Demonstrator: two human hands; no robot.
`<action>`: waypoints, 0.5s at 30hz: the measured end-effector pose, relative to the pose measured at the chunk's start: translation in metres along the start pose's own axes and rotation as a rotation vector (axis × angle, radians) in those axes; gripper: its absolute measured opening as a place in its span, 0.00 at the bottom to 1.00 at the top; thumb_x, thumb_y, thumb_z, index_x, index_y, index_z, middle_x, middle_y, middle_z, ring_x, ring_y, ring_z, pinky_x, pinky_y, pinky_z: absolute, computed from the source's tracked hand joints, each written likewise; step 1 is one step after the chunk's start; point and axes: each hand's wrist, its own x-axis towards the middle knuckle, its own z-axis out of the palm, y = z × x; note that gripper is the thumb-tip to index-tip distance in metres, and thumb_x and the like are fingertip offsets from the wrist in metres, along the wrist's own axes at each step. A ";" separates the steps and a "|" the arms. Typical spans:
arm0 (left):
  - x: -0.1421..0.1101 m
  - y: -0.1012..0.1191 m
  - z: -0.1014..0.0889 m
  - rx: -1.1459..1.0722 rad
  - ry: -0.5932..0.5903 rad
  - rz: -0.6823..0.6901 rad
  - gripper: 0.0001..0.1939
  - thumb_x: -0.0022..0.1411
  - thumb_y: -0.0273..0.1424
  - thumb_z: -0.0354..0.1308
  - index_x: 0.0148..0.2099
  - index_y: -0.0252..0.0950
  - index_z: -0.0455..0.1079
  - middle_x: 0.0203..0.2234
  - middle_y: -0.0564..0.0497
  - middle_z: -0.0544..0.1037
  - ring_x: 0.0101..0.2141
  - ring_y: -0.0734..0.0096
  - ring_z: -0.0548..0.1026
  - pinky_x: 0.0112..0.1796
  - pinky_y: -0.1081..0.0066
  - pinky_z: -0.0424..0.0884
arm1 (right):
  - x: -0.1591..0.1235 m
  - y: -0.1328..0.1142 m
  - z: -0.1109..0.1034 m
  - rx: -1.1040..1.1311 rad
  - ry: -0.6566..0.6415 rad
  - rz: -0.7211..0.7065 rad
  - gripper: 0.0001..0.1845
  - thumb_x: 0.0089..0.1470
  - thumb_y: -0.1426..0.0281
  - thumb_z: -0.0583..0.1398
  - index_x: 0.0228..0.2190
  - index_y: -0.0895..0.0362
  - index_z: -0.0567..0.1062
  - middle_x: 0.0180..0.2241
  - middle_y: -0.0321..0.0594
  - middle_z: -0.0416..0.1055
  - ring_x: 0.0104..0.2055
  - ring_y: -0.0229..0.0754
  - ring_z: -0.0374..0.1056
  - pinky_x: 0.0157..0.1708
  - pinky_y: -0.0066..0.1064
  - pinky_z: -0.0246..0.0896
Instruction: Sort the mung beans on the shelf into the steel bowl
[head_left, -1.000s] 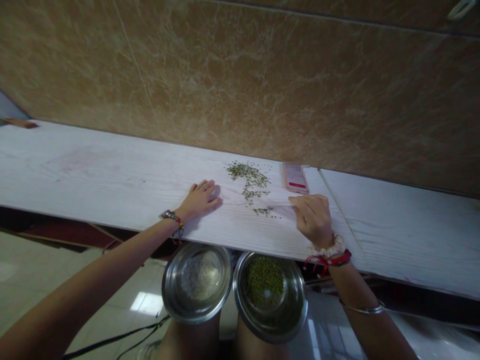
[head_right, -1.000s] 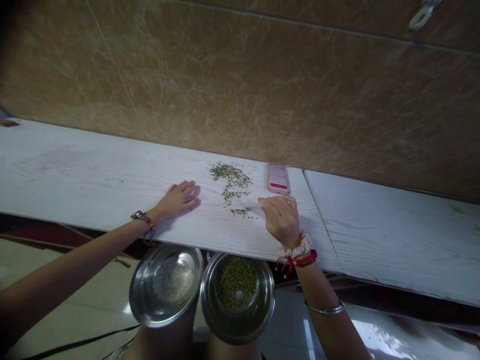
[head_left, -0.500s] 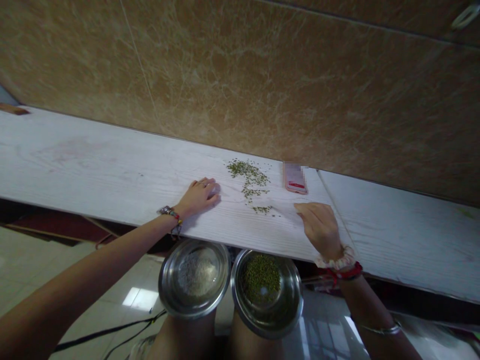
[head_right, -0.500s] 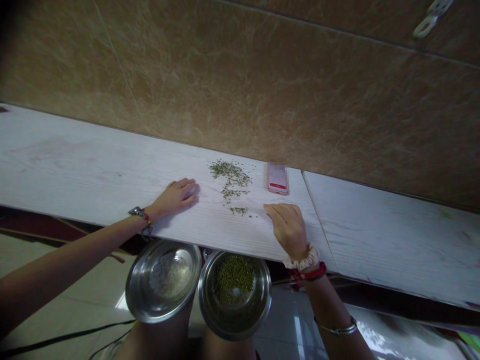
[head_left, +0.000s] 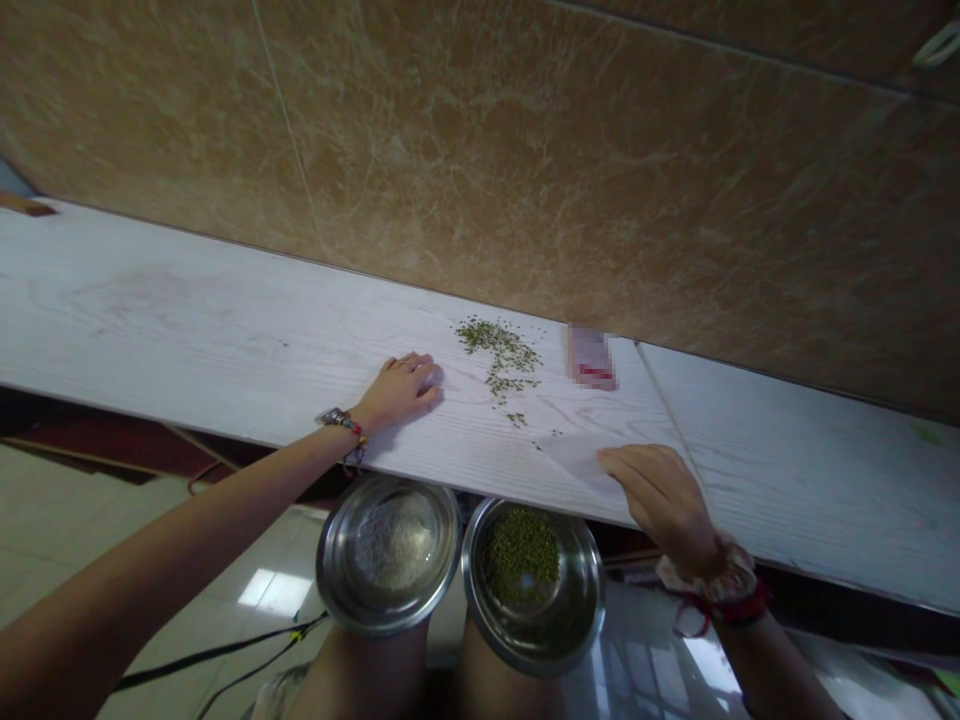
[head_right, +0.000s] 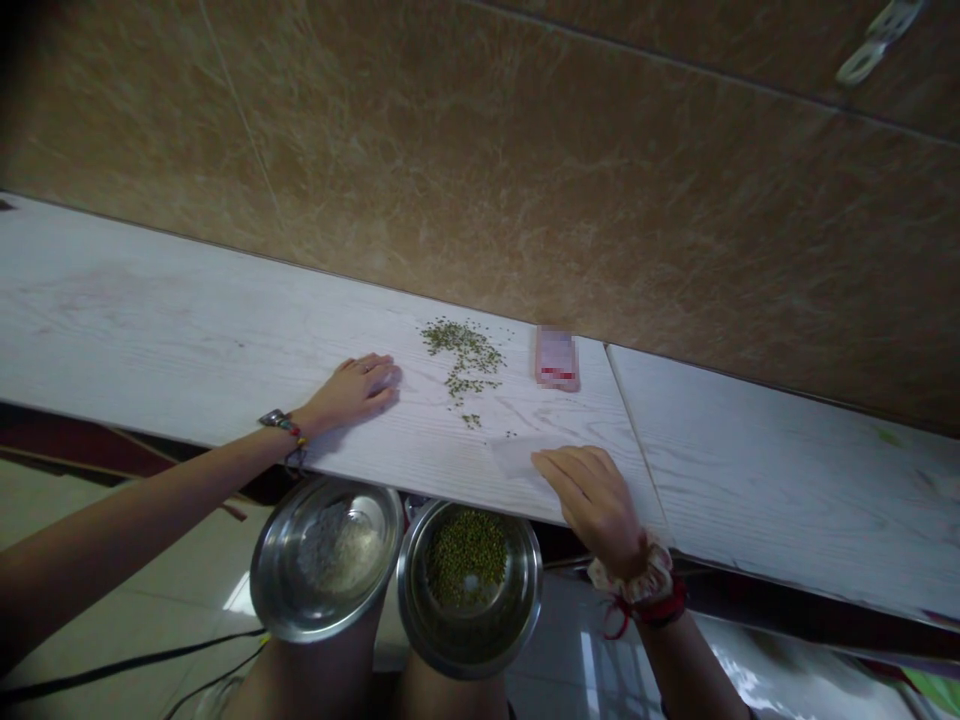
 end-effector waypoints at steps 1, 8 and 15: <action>0.000 0.000 0.000 -0.001 -0.002 -0.002 0.19 0.62 0.37 0.46 0.52 0.36 0.66 0.55 0.44 0.67 0.56 0.56 0.61 0.53 0.57 0.57 | -0.002 -0.002 -0.002 0.007 0.003 0.003 0.20 0.53 0.83 0.53 0.45 0.55 0.71 0.33 0.40 0.76 0.37 0.40 0.70 0.36 0.34 0.64; -0.001 0.001 0.000 0.016 -0.005 -0.004 0.21 0.62 0.38 0.45 0.53 0.33 0.66 0.55 0.42 0.67 0.57 0.55 0.61 0.54 0.58 0.56 | -0.019 -0.010 -0.008 0.009 0.035 0.034 0.22 0.51 0.85 0.53 0.44 0.55 0.72 0.34 0.40 0.76 0.37 0.40 0.71 0.37 0.35 0.65; 0.000 -0.001 0.001 0.029 -0.008 -0.003 0.21 0.62 0.38 0.45 0.53 0.35 0.66 0.55 0.44 0.67 0.56 0.56 0.61 0.54 0.58 0.57 | -0.017 -0.001 0.004 -0.160 0.130 0.173 0.19 0.51 0.82 0.56 0.44 0.55 0.72 0.31 0.40 0.76 0.35 0.42 0.71 0.36 0.34 0.64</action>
